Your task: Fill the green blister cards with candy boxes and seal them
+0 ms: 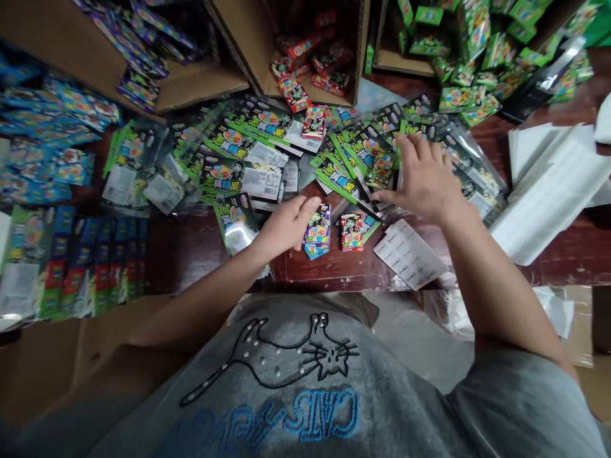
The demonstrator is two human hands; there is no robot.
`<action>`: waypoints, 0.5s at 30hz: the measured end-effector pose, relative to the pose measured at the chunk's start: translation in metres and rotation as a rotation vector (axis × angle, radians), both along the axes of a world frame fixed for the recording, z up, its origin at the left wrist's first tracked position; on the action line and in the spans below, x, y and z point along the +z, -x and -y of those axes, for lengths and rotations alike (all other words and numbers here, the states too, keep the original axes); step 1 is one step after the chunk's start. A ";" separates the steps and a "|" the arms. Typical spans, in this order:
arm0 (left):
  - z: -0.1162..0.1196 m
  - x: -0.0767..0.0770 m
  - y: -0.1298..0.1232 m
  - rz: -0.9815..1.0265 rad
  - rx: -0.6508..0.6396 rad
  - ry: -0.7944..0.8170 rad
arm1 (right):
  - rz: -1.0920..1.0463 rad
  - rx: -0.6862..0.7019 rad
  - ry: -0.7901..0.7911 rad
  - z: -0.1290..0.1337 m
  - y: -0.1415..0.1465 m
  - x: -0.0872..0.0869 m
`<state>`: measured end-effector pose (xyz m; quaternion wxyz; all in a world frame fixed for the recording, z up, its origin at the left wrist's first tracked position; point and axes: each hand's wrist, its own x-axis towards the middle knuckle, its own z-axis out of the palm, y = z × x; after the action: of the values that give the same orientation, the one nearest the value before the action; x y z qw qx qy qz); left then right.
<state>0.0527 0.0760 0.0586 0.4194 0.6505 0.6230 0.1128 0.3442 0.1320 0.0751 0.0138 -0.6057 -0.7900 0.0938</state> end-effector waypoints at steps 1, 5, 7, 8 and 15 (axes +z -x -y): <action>0.000 -0.003 -0.005 -0.054 0.009 -0.052 | -0.001 0.034 0.034 -0.012 0.001 -0.004; 0.003 -0.012 -0.020 -0.259 -0.029 -0.149 | 0.025 0.188 0.075 -0.027 0.011 -0.014; 0.008 -0.013 -0.019 -0.318 -0.065 -0.240 | 0.008 0.219 0.007 -0.014 0.012 -0.007; 0.012 -0.014 -0.017 -0.329 -0.104 -0.316 | -0.011 0.208 -0.026 -0.004 0.011 -0.002; 0.028 -0.033 0.002 -0.287 -0.568 -0.439 | -0.184 -0.224 0.111 0.055 0.002 0.010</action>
<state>0.0510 0.0481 0.0256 0.1932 0.8807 0.4313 0.0305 0.3425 0.0773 0.0850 0.0629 -0.6787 -0.7065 0.1905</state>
